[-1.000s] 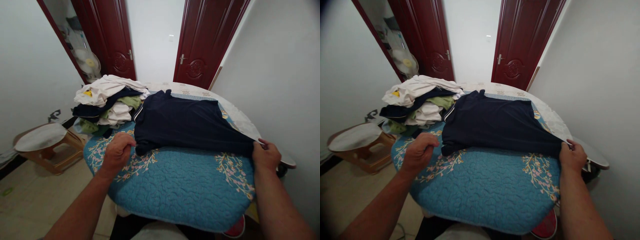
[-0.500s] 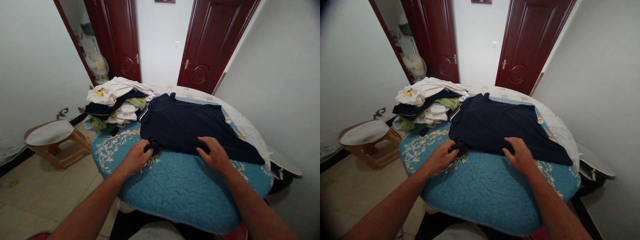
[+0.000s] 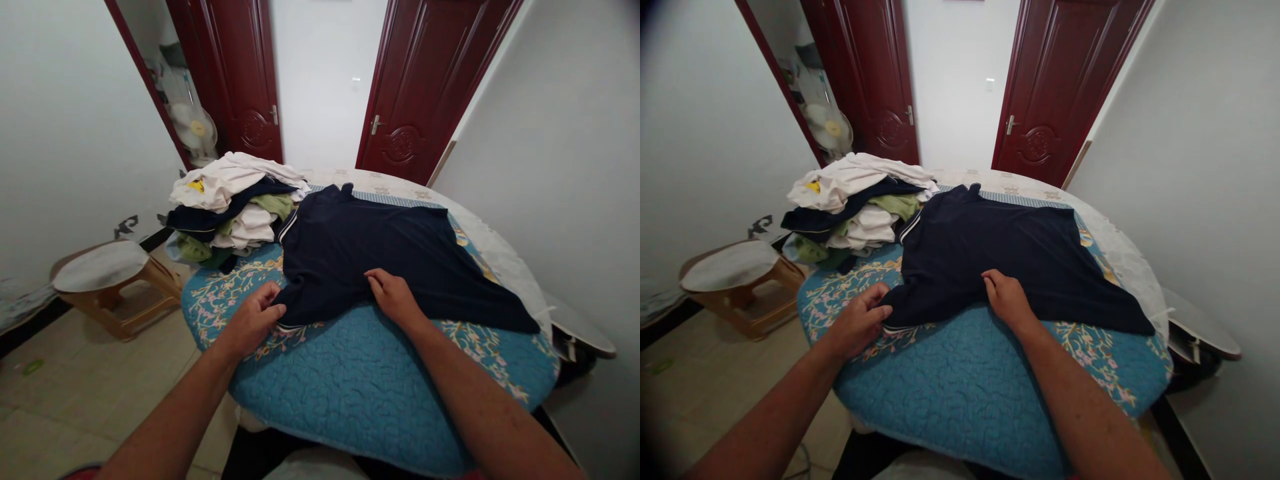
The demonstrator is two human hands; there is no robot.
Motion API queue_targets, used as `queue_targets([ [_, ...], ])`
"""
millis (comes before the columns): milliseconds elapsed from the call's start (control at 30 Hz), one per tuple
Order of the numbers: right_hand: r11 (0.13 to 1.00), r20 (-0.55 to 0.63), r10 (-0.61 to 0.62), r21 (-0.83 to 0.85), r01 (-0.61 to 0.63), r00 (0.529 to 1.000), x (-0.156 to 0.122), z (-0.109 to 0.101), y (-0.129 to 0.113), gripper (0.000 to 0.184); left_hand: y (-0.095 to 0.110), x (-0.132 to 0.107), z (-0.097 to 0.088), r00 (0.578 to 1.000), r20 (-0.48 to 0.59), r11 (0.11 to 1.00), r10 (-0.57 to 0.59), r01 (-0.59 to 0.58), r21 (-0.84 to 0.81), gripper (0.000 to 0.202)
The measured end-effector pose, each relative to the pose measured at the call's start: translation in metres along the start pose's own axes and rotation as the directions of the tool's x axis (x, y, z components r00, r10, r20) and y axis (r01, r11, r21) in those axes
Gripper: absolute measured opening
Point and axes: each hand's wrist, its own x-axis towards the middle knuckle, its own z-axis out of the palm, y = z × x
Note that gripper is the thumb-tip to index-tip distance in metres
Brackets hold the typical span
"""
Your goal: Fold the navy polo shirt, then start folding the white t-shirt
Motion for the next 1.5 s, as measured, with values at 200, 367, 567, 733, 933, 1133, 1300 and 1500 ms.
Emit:
queue_targets([
  [200,0.923,0.087,-0.381,-0.014,0.384,0.920,-0.030,-0.004,-0.035,0.044,0.005,-0.017,0.035,0.992,0.119,0.913,-0.046,0.090,-0.397,0.064],
  [367,0.888,0.121,-0.452,-0.030,0.458,0.884,-0.036,0.013,-0.067,0.058,0.020,-0.015,0.053,0.998,0.018,0.933,0.065,-0.054,-0.355,0.080],
  [567,0.963,0.112,-0.185,0.221,0.157,0.976,-0.019,0.034,-0.054,0.019,0.022,0.005,0.041,0.979,-0.061,0.965,0.195,-0.180,0.189,0.047],
  [733,0.843,0.154,0.014,0.530,-0.094,0.988,-0.013,0.025,-0.044,0.030,0.023,0.032,0.025,0.906,-0.122,0.710,0.406,-0.229,0.666,0.027],
  [933,0.830,0.248,-0.032,0.546,-0.112,0.968,-0.015,0.015,-0.038,0.036,0.046,0.056,0.029,0.962,-0.171,0.844,0.213,-0.093,0.528,0.037],
  [1133,0.914,0.034,-0.264,0.330,0.238,0.964,-0.029,0.009,-0.050,0.055,0.046,0.059,0.027,0.989,-0.143,0.953,0.040,0.006,0.303,0.032],
  [1300,0.811,0.189,-0.571,-0.018,0.584,0.799,-0.041,0.008,-0.074,0.058,0.026,0.043,0.027,0.999,-0.038,0.988,-0.018,0.023,0.156,0.038],
  [1500,0.769,0.328,-0.519,-0.223,0.599,0.789,-0.041,0.012,-0.078,0.037,0.020,0.017,0.031,0.992,0.078,0.958,-0.095,0.070,0.276,0.040],
])
